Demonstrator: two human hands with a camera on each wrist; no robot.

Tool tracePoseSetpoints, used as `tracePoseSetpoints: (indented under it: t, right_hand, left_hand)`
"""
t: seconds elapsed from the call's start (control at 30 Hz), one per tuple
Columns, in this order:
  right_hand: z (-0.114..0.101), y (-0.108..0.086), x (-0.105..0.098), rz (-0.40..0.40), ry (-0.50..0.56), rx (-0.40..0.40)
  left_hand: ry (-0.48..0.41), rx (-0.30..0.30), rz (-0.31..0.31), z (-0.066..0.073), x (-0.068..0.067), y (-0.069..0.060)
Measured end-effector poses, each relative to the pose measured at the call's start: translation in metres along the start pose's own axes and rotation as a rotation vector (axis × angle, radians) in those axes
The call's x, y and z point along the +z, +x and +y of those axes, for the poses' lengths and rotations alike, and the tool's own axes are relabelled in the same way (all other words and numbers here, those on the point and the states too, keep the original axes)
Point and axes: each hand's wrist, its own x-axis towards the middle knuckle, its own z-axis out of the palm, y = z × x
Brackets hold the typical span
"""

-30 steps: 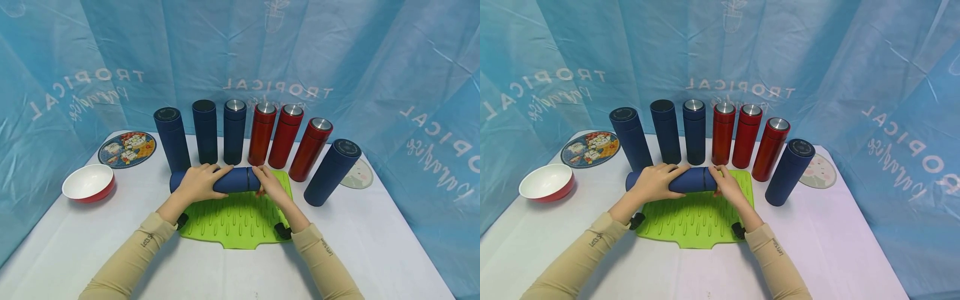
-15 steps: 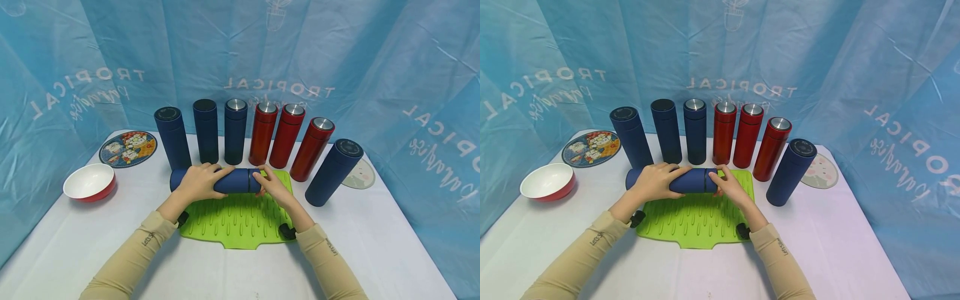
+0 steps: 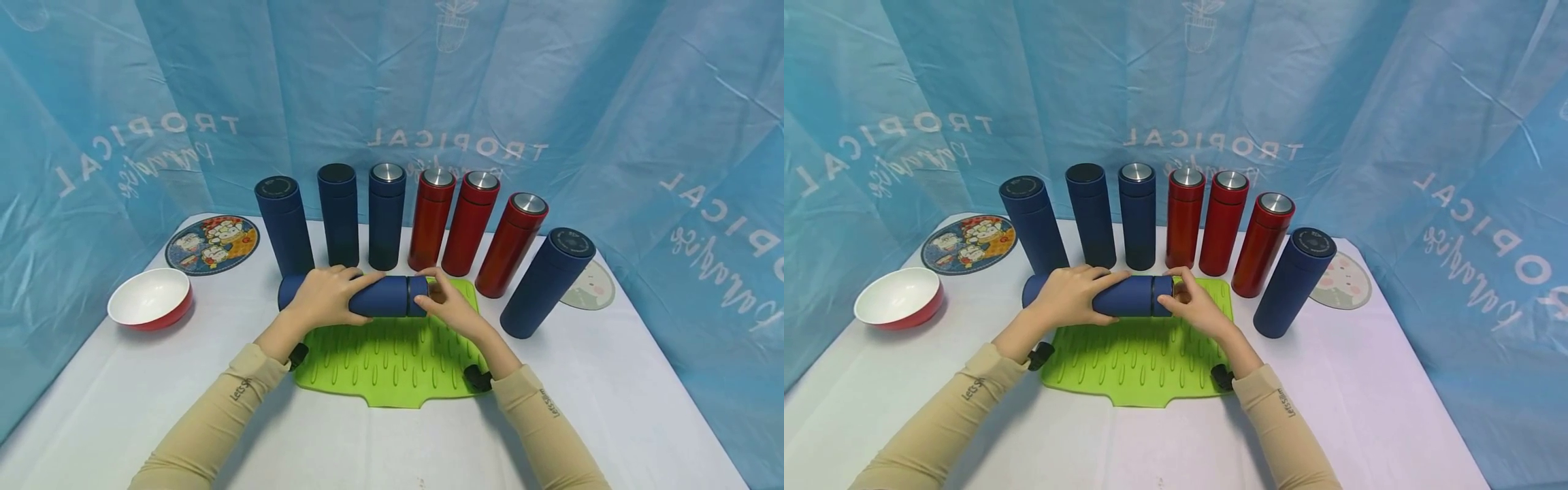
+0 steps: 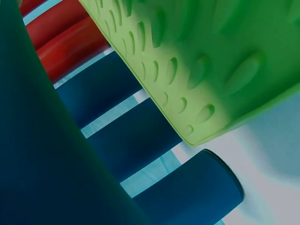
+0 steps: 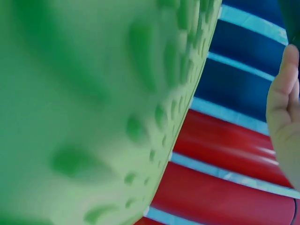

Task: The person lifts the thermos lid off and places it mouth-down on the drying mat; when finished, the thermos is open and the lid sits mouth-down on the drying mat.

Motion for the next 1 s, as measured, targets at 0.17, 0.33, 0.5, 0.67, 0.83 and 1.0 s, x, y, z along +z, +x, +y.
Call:
tracePoseSetpoints:
  t: [0.17, 0.33, 0.5, 0.67, 0.83, 1.0]
  right_hand:
    - [0.013, 0.003, -0.008, -0.04, -0.028, -0.02]
    - [0.002, -0.003, -0.011, -0.073, -0.032, -0.051]
    - [-0.012, -0.011, -0.011, -0.081, -0.107, -0.047]
    - [-0.005, -0.009, -0.014, -0.106, -0.156, -0.055]
    - [0.013, -0.003, -0.018, -0.106, -0.215, -0.09]
    - [0.02, -0.001, -0.019, -0.07, -0.305, -0.171]
  left_hand:
    - [-0.012, 0.002, -0.016, 0.001, -0.001, 0.002]
    - [-0.032, -0.005, -0.054, 0.003, -0.004, 0.004]
    - [-0.05, -0.011, -0.092, 0.004, -0.004, 0.004]
    - [-0.055, -0.016, -0.112, 0.004, -0.002, 0.003]
    - [-0.07, -0.029, -0.121, 0.003, -0.001, 0.003]
    - [-0.082, -0.036, -0.125, 0.002, 0.0, 0.004]
